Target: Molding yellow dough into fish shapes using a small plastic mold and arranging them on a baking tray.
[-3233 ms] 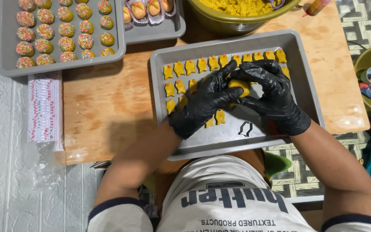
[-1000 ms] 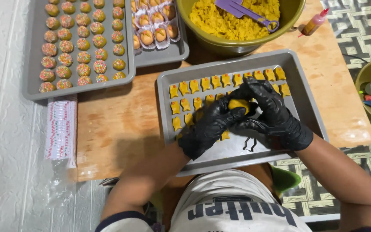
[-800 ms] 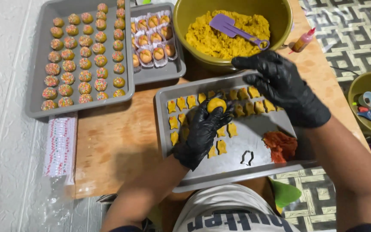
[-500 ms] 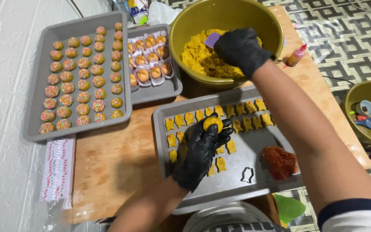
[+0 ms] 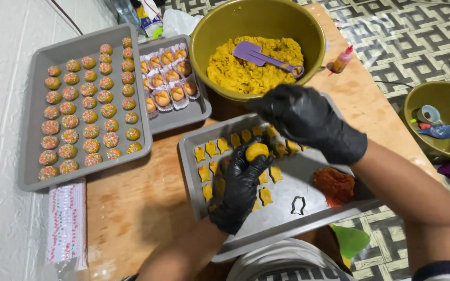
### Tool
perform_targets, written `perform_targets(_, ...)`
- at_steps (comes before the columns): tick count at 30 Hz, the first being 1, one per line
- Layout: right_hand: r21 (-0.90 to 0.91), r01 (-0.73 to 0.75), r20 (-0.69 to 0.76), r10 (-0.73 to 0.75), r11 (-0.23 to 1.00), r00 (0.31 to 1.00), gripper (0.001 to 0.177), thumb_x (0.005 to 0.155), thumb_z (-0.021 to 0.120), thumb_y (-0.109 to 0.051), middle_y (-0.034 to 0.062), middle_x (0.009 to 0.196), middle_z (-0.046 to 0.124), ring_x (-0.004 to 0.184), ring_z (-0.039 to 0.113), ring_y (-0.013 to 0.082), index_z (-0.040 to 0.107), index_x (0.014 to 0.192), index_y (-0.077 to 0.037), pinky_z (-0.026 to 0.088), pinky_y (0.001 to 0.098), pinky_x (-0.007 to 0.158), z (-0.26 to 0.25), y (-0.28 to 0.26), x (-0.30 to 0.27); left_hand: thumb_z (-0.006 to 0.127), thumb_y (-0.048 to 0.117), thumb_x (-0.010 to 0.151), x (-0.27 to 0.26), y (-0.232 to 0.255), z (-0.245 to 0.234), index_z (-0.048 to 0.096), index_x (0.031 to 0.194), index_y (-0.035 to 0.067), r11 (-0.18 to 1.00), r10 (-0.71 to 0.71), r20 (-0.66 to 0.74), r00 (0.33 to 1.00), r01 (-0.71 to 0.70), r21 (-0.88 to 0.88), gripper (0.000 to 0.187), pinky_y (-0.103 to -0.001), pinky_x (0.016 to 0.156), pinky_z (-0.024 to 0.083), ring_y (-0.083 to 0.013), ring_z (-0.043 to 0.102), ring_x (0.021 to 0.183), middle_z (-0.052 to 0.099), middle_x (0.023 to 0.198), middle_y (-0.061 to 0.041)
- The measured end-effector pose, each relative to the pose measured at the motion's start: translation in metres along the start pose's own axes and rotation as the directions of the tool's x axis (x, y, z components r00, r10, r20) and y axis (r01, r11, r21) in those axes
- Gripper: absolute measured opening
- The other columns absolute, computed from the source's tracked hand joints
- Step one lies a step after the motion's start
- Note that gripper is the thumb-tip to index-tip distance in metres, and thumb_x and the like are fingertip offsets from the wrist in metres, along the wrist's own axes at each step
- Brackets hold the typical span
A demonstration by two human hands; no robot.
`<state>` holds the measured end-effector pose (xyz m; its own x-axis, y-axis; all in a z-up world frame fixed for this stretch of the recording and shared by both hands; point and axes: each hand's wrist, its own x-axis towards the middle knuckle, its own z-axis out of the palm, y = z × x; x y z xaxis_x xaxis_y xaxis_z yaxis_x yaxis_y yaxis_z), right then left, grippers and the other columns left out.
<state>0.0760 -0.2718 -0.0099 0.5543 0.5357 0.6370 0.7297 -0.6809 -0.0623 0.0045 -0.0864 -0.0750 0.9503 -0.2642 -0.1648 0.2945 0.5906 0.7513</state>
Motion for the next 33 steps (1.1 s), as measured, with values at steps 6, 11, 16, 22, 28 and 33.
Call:
perform_targets(6,0.231,0.091,-0.045,-0.083,0.969,0.996,0.076,0.087,0.072,-0.058,0.0189,0.143,0.06,0.135,0.055,0.045,0.059,0.144,-0.01,0.048,0.0529,0.107,0.009,-0.058,-0.04,0.066,0.004,0.095,0.003,0.004,-0.006,0.063,0.124,0.002,0.979,0.193,0.011,0.981,-0.193,0.064,0.029,-0.046,0.093,0.062,-0.0228,0.069,0.102,0.073,0.111,-0.018)
perform_targets(11,0.377,0.084,-0.198,-0.009,0.922,0.98,0.052,0.096,0.067,-0.038,0.0202,0.128,0.069,0.123,0.063,0.046,0.067,0.133,-0.003,0.053,0.0539,0.099,0.032,-0.051,-0.058,0.076,0.001,0.087,-0.001,0.011,-0.002,0.068,0.119,0.004,0.972,0.154,0.069,0.986,-0.163,0.166,0.034,-0.038,0.087,0.062,-0.0193,0.071,0.093,0.075,0.107,-0.012)
perform_targets(16,0.354,0.084,-0.235,0.001,0.932,0.972,0.048,0.096,0.067,-0.035,0.02,0.125,0.069,0.119,0.064,0.0449,0.069,0.132,-0.004,0.053,0.0538,0.097,0.048,-0.054,-0.059,0.079,0.001,0.084,-0.009,0.017,-0.003,0.068,0.12,0.003,0.963,0.134,0.061,0.989,-0.144,0.228,0.038,-0.034,0.079,0.064,-0.0175,0.071,0.087,0.076,0.103,-0.011)
perform_targets(22,0.574,-0.054,-0.228,0.222,0.817,0.948,0.054,0.091,0.075,-0.031,0.0217,0.124,0.068,0.118,0.064,0.0447,0.065,0.134,0.0,0.053,0.0525,0.098,0.055,-0.056,-0.059,0.075,0.0,0.087,-0.003,0.012,0.0,0.066,0.12,0.001,0.992,0.064,0.07,0.996,-0.071,0.104,0.035,-0.039,0.079,0.064,-0.0224,0.073,0.086,0.074,0.102,-0.012)
perform_targets(28,0.547,-0.009,-0.292,0.2,0.837,0.935,0.061,0.087,0.082,-0.029,0.0214,0.125,0.068,0.119,0.064,0.0437,0.063,0.136,0.002,0.051,0.0525,0.102,0.051,-0.057,-0.052,0.072,0.0,0.09,0.001,0.016,0.004,0.065,0.118,0.0,0.999,-0.029,0.01,1.0,0.029,0.018,0.029,-0.042,0.077,0.065,-0.029,0.075,0.082,0.074,0.1,-0.014)
perform_targets(33,0.533,0.059,-0.322,0.138,0.844,0.937,0.066,0.083,0.085,-0.032,0.0218,0.127,0.069,0.122,0.062,0.0462,0.063,0.135,0.003,0.048,0.0567,0.106,0.046,-0.057,-0.053,0.072,0.0,0.089,0.009,-0.002,-0.019,0.067,0.119,0.003,1.0,-0.019,-0.079,0.997,0.018,-0.01,0.031,-0.044,0.079,0.064,-0.0311,0.075,0.088,0.075,0.107,-0.015)
